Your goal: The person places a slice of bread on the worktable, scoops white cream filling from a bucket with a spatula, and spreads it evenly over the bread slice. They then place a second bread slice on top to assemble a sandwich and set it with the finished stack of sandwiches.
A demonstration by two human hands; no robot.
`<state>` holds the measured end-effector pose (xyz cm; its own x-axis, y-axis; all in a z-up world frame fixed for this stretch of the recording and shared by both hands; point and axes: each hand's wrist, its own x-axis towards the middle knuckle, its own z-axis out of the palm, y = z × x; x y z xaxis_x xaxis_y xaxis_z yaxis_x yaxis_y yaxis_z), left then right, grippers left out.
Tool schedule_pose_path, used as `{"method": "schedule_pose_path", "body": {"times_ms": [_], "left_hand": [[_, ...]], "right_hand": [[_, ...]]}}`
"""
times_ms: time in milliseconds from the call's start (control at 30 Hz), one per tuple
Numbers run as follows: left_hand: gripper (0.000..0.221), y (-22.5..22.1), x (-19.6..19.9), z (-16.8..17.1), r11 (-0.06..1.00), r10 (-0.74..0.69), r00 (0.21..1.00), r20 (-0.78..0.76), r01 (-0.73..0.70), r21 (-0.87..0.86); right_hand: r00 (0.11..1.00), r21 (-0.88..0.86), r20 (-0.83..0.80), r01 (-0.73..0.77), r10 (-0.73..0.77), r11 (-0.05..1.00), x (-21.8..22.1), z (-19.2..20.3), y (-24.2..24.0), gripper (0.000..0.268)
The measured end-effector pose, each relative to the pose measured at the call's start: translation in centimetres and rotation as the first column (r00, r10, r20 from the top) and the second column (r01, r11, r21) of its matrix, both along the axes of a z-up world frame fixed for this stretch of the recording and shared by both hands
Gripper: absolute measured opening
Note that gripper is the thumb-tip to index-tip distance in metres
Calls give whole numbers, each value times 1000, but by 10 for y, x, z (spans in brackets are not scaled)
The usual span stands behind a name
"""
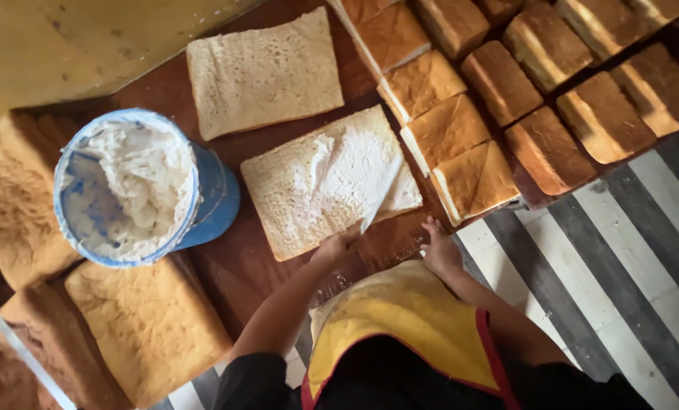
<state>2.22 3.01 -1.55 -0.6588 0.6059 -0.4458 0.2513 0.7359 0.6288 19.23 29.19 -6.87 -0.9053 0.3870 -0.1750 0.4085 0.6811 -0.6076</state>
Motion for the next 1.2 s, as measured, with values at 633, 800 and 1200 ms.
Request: {"method": "schedule_pose_path", "body": {"times_ms": [633, 800, 1200], "left_hand": [[55, -35, -18, -36, 832, 495, 824, -275, -541, -124], [59, -70, -10, -37, 742, 629, 743, -229, -662, -105], [54, -115, -15, -18, 556, 774, 577, -261, -816, -158]], "right_hand": [[850, 144, 505, -253, 149, 957, -51, 16, -23, 95], [793, 126, 596, -246, 125, 961, -65, 30, -31, 84], [760, 168, 644, -254, 89, 952, -84, 48, -40, 94]]}}
